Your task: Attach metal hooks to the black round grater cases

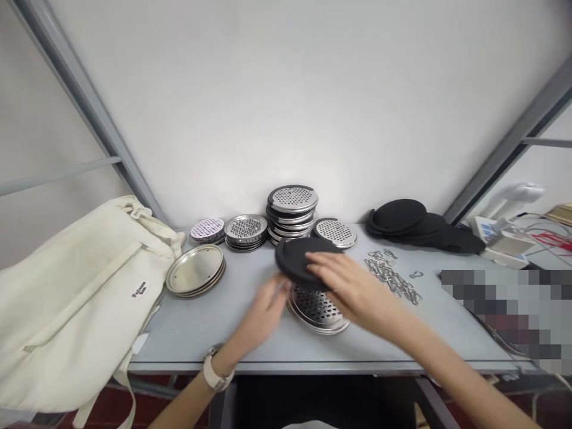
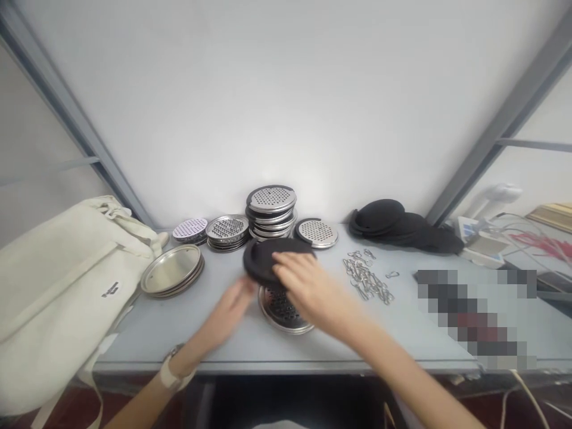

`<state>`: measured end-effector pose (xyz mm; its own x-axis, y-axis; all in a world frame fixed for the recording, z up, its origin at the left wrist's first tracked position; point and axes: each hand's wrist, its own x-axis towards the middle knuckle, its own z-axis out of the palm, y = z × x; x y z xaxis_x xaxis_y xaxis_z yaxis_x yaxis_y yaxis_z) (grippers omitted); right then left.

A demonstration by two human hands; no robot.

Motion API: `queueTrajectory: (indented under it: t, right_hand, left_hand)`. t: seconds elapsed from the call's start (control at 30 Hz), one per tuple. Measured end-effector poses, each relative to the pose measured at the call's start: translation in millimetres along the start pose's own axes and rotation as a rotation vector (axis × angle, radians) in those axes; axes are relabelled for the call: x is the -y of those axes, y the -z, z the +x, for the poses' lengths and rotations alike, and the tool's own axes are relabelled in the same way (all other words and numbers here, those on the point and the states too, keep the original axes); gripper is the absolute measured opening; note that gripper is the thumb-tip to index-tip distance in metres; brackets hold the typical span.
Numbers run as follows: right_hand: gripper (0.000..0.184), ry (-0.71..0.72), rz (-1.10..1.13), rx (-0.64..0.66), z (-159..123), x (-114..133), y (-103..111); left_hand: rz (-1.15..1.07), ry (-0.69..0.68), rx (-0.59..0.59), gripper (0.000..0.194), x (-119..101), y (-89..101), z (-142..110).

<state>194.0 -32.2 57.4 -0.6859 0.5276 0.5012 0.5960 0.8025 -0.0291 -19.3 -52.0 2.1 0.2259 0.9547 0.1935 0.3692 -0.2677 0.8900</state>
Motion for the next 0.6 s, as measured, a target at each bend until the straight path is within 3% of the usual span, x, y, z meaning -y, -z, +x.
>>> queueTrajectory:
  t: [0.1, 0.2, 0.27, 0.4, 0.5, 0.6]
  right_hand:
    - [0.046, 0.084, -0.011, 0.003, 1, 30, -25]
    - [0.048, 0.145, -0.054, 0.022, 6, 46, -39]
    - [0.048, 0.168, -0.061, 0.03, 10, 52, -43]
    - [0.055, 0.208, 0.054, 0.075, 12, 57, -44]
    - [0.075, 0.048, 0.117, 0.06, 3, 43, -44]
    - [0.057, -0.298, 0.123, -0.052, -17, 10, -44]
  left_hand:
    - [-0.373, 0.165, -0.077, 0.043, 4, 19.9, -3]
    - [-0.582, 0.248, -0.155, 0.048, 6, 38.3, -11]
    - [-0.585, 0.288, -0.225, 0.05, 7, 47.2, -15]
    - [-0.316, 0.318, -0.335, 0.058, 13, 64.0, -20]
    - [-0.288, 0.437, -0.339, 0.059, 16, 81.5, -21]
    - [-0.267, 0.582, -0.36, 0.062, 15, 98.1, -19]
